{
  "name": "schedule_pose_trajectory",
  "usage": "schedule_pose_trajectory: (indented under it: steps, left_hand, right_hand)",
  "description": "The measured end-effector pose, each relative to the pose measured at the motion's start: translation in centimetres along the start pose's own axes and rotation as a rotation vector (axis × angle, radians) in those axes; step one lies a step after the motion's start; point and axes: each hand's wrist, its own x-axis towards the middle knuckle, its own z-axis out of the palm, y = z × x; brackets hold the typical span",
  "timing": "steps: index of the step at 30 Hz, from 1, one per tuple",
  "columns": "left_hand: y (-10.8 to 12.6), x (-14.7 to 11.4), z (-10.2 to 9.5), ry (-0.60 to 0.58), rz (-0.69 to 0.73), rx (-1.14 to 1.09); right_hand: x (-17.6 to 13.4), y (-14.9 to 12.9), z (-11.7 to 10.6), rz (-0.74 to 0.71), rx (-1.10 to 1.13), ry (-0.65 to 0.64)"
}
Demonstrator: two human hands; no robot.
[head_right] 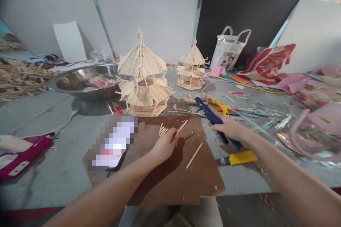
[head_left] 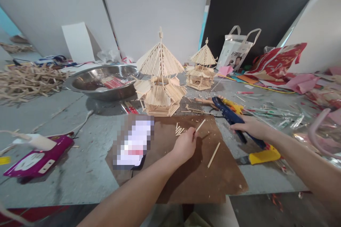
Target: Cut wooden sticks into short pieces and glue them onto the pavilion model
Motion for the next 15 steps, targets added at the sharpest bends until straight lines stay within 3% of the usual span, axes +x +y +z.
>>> schedule_pose_trajectory:
  steps: [2, 4, 7, 9, 13, 15]
  left_hand:
    - [0.0, 0.0, 0.0, 0.008, 0.003, -0.003]
    - [0.0, -0.1, 0.0, 0.015, -0.002, -0.007]
    - [0.0, 0.0, -0.1, 0.010, -0.009, -0.012]
    - [0.0, 0.1, -0.2, 0.006, -0.013, -0.015]
    - [-0.2, 0.2, -0.3, 0.012, -0.005, -0.028]
    - [-0.2, 0.2, -0.3, 0.021, 0.005, -0.028]
  right_hand:
    - [-1.2, -0.5, 1.0, 0.094, 0.359, -0.176]
    - [-2.1, -0.6, 2.0, 0.136, 0.529, -0.299]
    - [-2.4, -0.3, 2.9, 0.169, 0.657, -0.333]
    - [-2.4, -0.1, 3.1, 0.171, 0.636, -0.329]
    - [-2.5, -0.2, 2.8, 0.105, 0.372, -0.330]
    - [-2.5, -0.5, 2.7, 0.054, 0.235, -0.256]
